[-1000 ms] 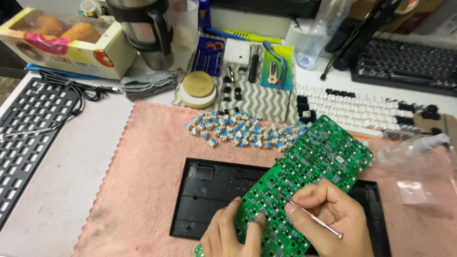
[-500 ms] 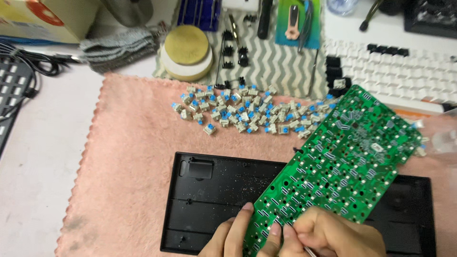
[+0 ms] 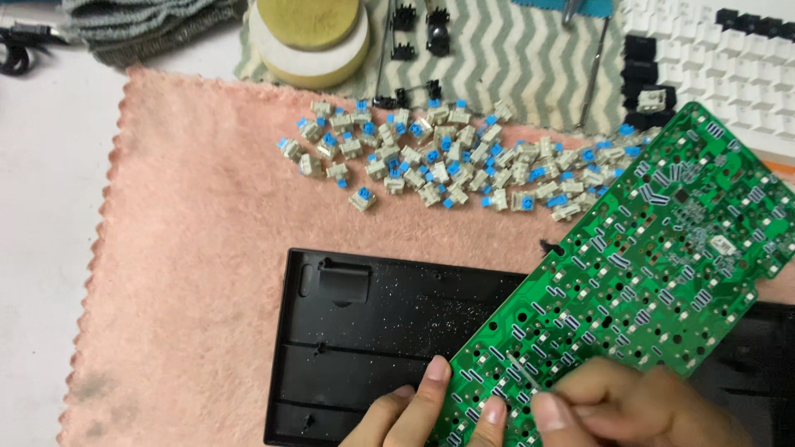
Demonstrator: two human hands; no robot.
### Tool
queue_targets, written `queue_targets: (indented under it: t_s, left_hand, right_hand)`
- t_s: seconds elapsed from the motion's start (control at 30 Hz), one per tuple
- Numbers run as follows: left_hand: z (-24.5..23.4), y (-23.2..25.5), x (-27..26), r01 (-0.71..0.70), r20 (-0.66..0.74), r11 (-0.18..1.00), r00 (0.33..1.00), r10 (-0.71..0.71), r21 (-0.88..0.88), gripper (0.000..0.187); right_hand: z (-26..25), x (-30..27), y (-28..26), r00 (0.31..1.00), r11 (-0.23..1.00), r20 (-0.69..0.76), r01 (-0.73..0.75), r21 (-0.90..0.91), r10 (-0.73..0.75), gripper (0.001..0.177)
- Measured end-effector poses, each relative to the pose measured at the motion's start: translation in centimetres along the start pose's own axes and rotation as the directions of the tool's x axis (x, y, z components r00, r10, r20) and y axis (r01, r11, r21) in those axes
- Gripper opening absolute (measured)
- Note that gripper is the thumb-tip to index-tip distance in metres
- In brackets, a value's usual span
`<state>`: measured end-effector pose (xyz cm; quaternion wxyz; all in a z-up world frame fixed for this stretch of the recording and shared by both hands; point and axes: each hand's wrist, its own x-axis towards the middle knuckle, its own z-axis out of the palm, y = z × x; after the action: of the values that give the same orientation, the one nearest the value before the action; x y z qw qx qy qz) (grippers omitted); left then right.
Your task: The person uses a small metal tool to scrape and clean the surface of a green keyboard circuit board. The person holds the board steady with one hand while using the tool with the other to remove debris from the PCB.
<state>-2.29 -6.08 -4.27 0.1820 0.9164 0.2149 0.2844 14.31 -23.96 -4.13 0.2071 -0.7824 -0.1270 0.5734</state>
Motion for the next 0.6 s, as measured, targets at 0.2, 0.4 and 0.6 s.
queue_targets:
  t_s: [0.2,0.4,0.6]
  left_hand:
    - [-1.0,-1.4,0.9,-0.181,0.013,0.980,0.984,0.180,0.081,0.027]
    - [-0.3,-1.7,1.1,-0.204,-0.046,0.975,0.977,0.209,0.089,0.022]
    - [-0.1,-1.3,1.4,-0.176,-0.086,0.981,0.979,0.183,0.085,0.022]
  right_hand:
    - [2.3,-4.2,-3.1,0.692,0.983,-0.700,0.152,-0.099,-0.177,0.043]
    - [1.1,-3.1,-8.3,0.873,0.907,-0.455,-0.034,-0.419,-0.178,0.036]
    - [6.2,-3.9,-8.0,0.468,0.943,-0.858,-0.134,-0.305,-0.211,0.048]
